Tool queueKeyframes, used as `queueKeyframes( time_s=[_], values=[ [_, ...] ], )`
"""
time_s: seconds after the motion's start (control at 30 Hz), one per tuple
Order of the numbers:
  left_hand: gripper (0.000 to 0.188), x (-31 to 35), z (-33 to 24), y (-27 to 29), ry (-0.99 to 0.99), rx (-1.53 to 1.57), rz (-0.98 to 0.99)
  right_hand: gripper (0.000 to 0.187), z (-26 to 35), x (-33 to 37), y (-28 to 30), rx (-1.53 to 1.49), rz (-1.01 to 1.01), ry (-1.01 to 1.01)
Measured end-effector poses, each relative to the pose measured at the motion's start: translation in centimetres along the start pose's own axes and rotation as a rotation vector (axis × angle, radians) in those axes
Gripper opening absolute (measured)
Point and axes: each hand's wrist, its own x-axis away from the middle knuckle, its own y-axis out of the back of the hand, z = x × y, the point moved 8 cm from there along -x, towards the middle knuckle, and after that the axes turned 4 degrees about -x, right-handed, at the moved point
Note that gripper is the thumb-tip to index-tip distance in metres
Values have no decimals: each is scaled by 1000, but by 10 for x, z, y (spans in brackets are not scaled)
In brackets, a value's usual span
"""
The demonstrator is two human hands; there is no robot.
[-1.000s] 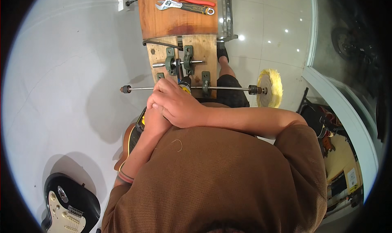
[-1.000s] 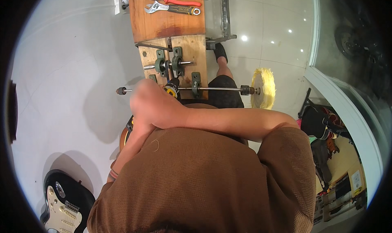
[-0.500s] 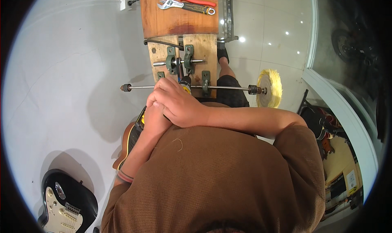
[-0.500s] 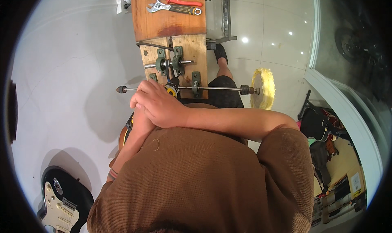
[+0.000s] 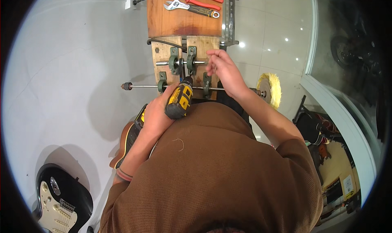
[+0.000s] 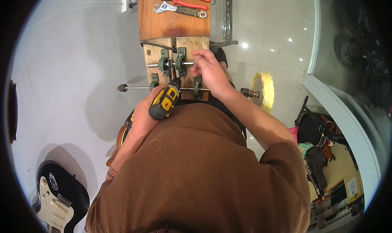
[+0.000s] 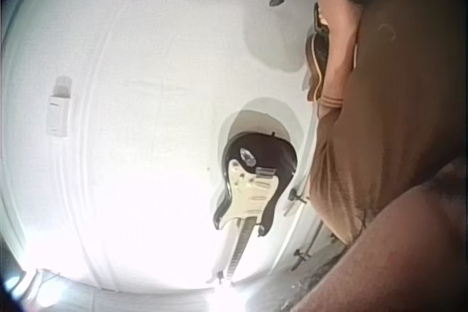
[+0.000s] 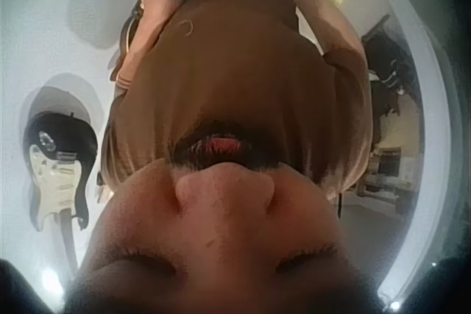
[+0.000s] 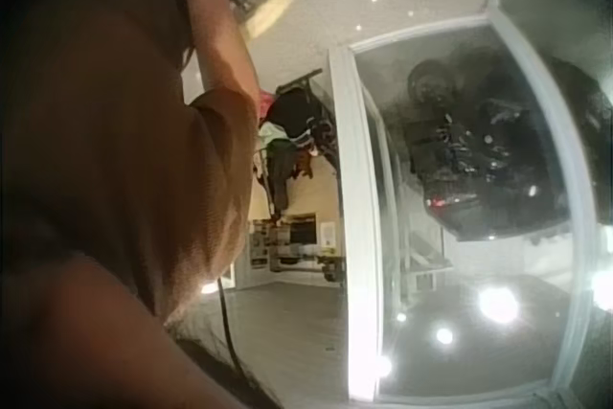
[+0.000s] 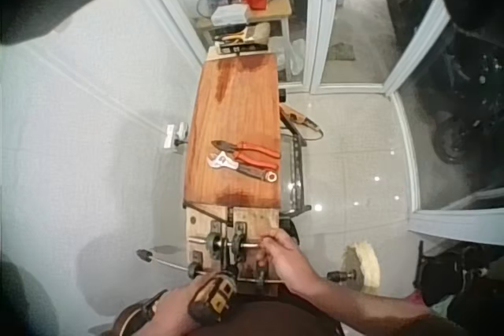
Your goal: The person unfastens and removes screws from bearing blocks mounted on a wooden board using a power drill, then detaches and rearranges the metal shaft and components by hand.
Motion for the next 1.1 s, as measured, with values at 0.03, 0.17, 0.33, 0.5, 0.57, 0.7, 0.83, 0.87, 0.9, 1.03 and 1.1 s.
queueKeyframes(
  time_s=[0.03, 0.17, 0.33, 0.5, 0.57, 0.7, 0.83, 0.87, 0.9, 1.03, 1.1],
  values=[
    [67, 0, 1, 0, 18, 10, 5, 26, -7, -1, 4, 295, 9, -59],
    [66, 0, 0, 0, 24, -25, 6, 20, -18, 3, -13, 1282, 147, 347],
    [63, 1, 2, 0, -5, -29, -13, 20, -51, -3, -28, 1469, 274, 519],
    [59, 1, 6, -2, 7, -39, -4, 19, -67, -6, -33, 1585, 266, 597],
    [58, 2, 8, -2, 13, -46, -10, 18, -68, -6, -34, 1584, 277, 609],
    [59, 2, 5, 1, -4, -32, -22, 18, -69, -3, -34, 1578, 291, 700],
    [59, 4, 3, 3, -17, -25, -31, 18, -75, -8, -32, 1600, 307, 711],
    [59, 4, 4, 3, -15, -24, -32, 18, -77, -10, -32, 1614, 307, 699],
    [60, 4, 5, 3, -8, -21, -32, 19, -79, -11, -31, 1629, 312, 688],
    [64, 8, 5, 6, -25, 10, -46, 20, -84, -13, -32, 1630, 355, 692],
    [65, 10, 6, 7, -30, 34, -57, 20, -82, -11, -33, 1655, 335, 679]
  ],
)
